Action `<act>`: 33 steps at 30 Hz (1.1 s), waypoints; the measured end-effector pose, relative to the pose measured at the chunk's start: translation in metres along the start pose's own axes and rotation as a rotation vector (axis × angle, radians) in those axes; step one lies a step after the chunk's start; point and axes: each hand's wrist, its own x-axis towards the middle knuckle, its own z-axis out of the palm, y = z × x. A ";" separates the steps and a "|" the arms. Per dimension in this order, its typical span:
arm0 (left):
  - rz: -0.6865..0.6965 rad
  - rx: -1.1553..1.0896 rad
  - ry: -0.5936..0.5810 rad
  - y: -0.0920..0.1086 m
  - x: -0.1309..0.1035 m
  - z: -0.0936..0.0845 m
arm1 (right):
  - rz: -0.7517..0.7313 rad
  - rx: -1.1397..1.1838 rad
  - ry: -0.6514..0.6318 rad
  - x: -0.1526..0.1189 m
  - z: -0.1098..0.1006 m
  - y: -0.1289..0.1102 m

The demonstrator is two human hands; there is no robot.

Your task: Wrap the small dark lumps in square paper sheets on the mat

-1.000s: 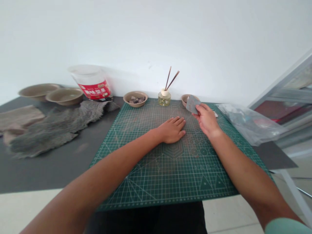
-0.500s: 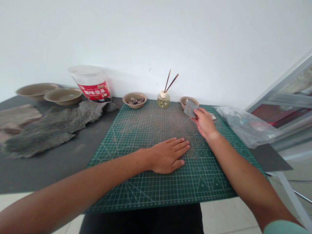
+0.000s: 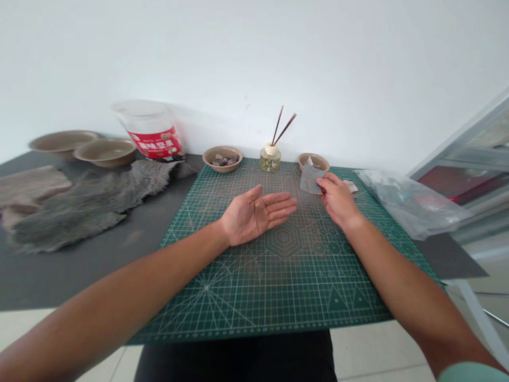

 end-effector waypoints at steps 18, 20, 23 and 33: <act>0.385 -0.020 0.396 0.016 -0.004 -0.002 | -0.867 -1.075 -0.601 -0.075 0.040 -0.036; 0.363 0.003 0.407 0.016 -0.005 -0.001 | -0.806 -1.077 -0.700 -0.080 0.043 -0.034; 0.320 0.004 0.414 0.015 -0.006 0.003 | -0.721 -1.085 -0.805 -0.079 0.042 -0.029; 0.362 -0.125 0.274 0.010 -0.005 0.023 | -1.098 -0.850 -0.475 -0.094 0.055 -0.048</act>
